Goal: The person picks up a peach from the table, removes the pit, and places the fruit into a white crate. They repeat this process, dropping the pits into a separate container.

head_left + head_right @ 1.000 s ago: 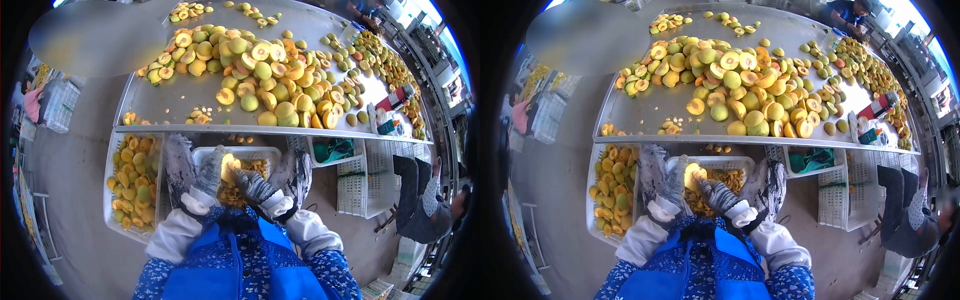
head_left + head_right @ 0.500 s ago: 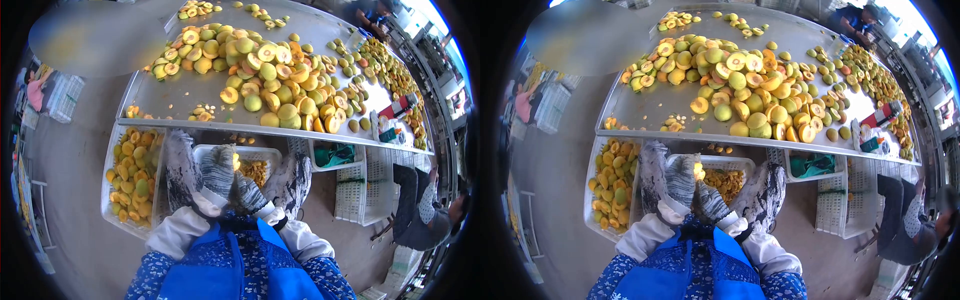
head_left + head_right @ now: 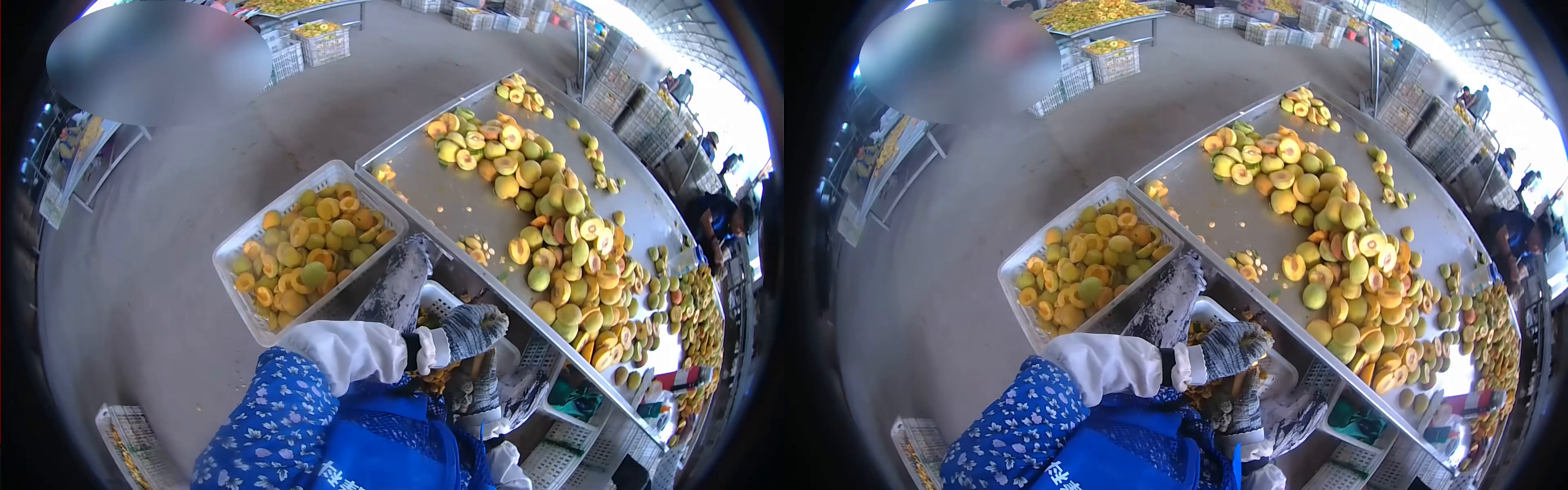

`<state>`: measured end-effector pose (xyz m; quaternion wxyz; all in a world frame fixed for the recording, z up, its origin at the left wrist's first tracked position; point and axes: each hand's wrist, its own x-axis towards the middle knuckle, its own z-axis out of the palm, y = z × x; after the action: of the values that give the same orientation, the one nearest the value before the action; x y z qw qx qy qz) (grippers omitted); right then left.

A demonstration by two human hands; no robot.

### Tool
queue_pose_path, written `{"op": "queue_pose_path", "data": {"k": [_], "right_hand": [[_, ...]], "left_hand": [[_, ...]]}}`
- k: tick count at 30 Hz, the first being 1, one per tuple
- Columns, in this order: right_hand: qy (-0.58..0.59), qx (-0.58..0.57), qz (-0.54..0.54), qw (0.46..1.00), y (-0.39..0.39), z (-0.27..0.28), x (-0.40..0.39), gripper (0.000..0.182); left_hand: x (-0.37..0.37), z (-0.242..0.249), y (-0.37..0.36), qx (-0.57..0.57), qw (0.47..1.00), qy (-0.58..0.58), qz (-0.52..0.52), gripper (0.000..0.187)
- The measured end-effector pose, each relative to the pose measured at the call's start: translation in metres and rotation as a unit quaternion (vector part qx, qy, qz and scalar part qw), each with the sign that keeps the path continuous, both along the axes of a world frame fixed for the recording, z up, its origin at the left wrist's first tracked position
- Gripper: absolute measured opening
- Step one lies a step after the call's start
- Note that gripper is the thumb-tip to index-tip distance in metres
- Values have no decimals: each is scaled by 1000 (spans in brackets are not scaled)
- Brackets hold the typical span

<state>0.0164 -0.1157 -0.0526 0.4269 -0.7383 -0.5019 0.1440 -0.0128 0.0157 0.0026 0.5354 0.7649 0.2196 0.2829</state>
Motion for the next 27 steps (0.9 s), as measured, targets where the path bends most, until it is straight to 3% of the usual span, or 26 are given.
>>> {"op": "queue_pose_path", "data": {"k": [2, 5, 7, 9, 10, 12, 13, 14, 15, 17, 18, 19, 20, 21, 22, 23, 24, 25, 27], "right_hand": [[-43, 2, -11, 999, 7, 3, -2, 42], [-95, 4, -26, 995, 15, 7, -2, 41], [-126, 7, -35, 991, 21, 10, -3, 40], [-165, 5, -49, 985, 27, 13, -4, 40], [-191, 3, -60, 980, 29, 13, -6, 39], [-252, -8, -75, 965, 32, 11, -8, 39], [-287, -12, -78, 955, 35, 10, -8, 38], [-334, -13, -85, 939, 36, 9, -8, 38], [-119, -4, -87, 989, 38, 42, -15, 24], [-33, 117, -56, 991, 42, 24, -9, 19], [-62, 82, -68, 992, 42, 40, -14, 21], [-3, 75, -64, 995, 44, 41, -16, 25], [-65, 81, -50, 993, 42, 32, -14, 29], [-126, 88, -34, 988, 41, 23, -13, 34], [171, 36, -52, 983, 41, 28, -14, 36], [455, -17, -65, 888, 40, 36, -15, 39], [502, -39, -48, 863, 38, 39, -10, 40], [92, 84, 63, 990, 34, 31, -2, 36], [2, 33, 98, 995, 21, 39, 9, 33]], "left_hand": [[-3, 21, 11, -10, 996, 77, -51, 22], [4, 6, 15, -91, 992, 85, -20, 21], [2, 10, 15, -80, 994, 66, -13, 17], [3, 12, 14, 29, 995, -93, 37, 14], [2, 15, 18, 69, 997, -35, 24, 12], [-1, 15, 25, 3, 998, -45, -36, 10], [-3, 30, 25, -265, 957, -82, -88, 13], [1, 9, 38, -138, 979, -15, -147, 15], [0, -12, 49, 149, 975, -59, -152, 16], [1, -47, 57, 277, 947, -122, -106, 17], [-3, -46, 54, 67, 986, -69, -136, 18], [-9, -34, 51, -146, 977, -7, -152, 18], [-17, 19, 35, -314, 946, -42, -65, 20], [-20, 23, 34, -330, 942, -28, -57, 22], [-22, 17, 37, -337, 936, -44, -88, 20], [-23, 11, 40, -344, 929, -59, -119, 18], [-23, 17, 39, -335, 933, -53, -124, 18], [-22, 14, 41, -262, 954, -55, -137, 18], [-23, 12, 41, -201, 965, -29, -165, 22]]}}
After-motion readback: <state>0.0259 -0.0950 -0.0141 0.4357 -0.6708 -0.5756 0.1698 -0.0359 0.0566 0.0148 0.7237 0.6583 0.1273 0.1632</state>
